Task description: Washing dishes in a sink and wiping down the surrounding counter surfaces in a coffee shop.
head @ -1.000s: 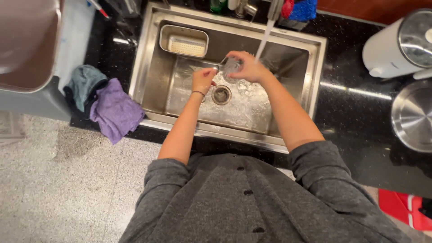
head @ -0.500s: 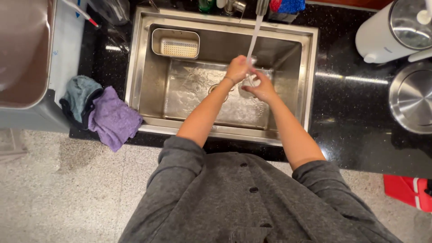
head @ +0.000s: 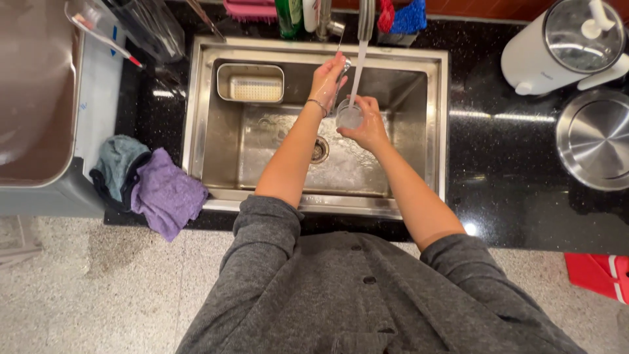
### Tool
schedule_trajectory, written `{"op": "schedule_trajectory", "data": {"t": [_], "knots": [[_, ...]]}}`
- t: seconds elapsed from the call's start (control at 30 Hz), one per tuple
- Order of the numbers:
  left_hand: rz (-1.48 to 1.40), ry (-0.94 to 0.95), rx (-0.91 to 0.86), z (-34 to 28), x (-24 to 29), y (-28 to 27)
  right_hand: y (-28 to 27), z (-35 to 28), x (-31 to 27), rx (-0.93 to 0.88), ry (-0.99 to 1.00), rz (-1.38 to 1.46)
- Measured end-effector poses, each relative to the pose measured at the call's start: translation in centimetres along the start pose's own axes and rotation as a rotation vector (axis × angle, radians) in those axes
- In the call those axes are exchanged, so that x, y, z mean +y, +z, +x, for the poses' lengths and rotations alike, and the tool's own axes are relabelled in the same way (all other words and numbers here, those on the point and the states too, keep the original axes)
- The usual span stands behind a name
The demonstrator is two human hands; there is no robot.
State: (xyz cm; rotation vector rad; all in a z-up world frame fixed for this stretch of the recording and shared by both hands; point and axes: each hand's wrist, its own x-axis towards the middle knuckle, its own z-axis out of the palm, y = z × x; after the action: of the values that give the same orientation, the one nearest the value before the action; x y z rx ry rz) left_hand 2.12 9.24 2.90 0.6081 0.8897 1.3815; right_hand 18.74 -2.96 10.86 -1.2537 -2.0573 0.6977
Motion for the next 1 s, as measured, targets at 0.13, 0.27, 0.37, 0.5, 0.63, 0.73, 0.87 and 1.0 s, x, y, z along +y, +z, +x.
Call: {"op": "schedule_trajectory", "data": {"t": [0.13,0.27,0.37,0.5,0.63,0.73,0.87,1.0], "knots": [[0.039,-0.09,0.005,0.4,1.4,0.8,1.1,-0.5,1.0,0.014,0.265,0.506],[0.085,-0.103,0.053,2.1,2.5,0.7,3.3,-1.4,6.9,0.017,0.462,1.157],[0.072,-0.118,0.091,2.1,1.7,0.4,2.5,-2.6,6.9,-0.105,0.767,1.42],[-0.06,-0.133,0.17,1.3,2.6,1.6,0.1,-2.4,4.2,-0.446,1.159,1.017],[-0.18,-0.042,0.019,2.4,1.5,0.1,-0.2,-2.9,4.3,-0.732,0.929,0.067],[-0.384,-0.04,-0.024,2.6,2.8,1.4,-1.1,-2.9,2.8,-0.64,0.62,-0.575],[-0.204,-0.022,-0.048,3.5,4.7,4.0,-1.6,-3.4,4.2,-0.481,0.463,-0.464],[-0.014,0.028,-0.031,6.7,3.5,2.9,-3.9,-2.6,1.3,-0.331,0.66,0.373]]}}
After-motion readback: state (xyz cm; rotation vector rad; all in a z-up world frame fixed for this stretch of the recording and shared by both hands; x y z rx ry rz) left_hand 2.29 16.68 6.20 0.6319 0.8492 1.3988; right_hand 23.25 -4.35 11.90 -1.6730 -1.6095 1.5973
